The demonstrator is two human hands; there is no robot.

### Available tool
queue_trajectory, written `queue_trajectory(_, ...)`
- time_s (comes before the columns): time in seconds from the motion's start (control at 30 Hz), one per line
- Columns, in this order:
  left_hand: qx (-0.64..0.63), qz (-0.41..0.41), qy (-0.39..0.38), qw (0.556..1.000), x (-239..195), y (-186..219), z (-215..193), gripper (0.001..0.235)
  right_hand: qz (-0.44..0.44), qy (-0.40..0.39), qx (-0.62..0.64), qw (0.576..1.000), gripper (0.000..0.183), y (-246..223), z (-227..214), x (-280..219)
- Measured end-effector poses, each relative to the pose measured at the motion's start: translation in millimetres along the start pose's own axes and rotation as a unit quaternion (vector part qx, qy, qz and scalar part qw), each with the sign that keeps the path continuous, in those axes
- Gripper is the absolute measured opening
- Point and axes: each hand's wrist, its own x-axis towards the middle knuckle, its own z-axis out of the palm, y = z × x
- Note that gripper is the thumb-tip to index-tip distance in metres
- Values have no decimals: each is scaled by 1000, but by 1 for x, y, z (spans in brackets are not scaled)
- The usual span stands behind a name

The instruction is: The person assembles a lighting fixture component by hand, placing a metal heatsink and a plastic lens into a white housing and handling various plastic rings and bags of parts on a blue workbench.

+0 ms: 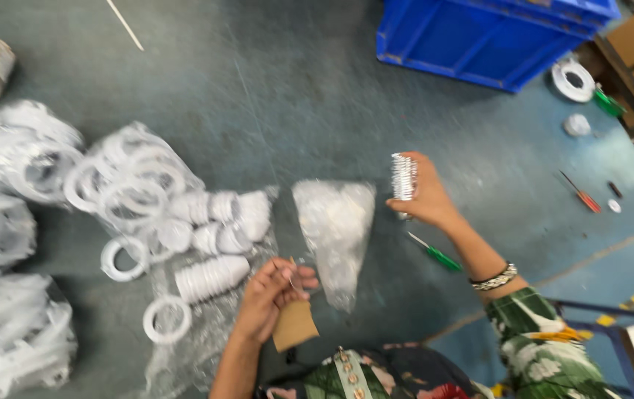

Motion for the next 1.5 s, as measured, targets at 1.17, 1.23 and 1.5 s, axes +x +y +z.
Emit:
queue_trajectory(1.17, 28, 331, 145, 932, -221, 52, -34, 13, -461, -160, -113, 866, 84, -278, 146, -18)
queue_trajectory(1.23, 25, 334, 176, 926, -235, 44, -39, 13, -487, -162, -175, 840, 85, -287, 167, -13)
queue_trajectory(1.5, 5, 323, 221, 920, -242, 38, -63, 13, -457, -174, -312, 815, 78, -224, 180, 39)
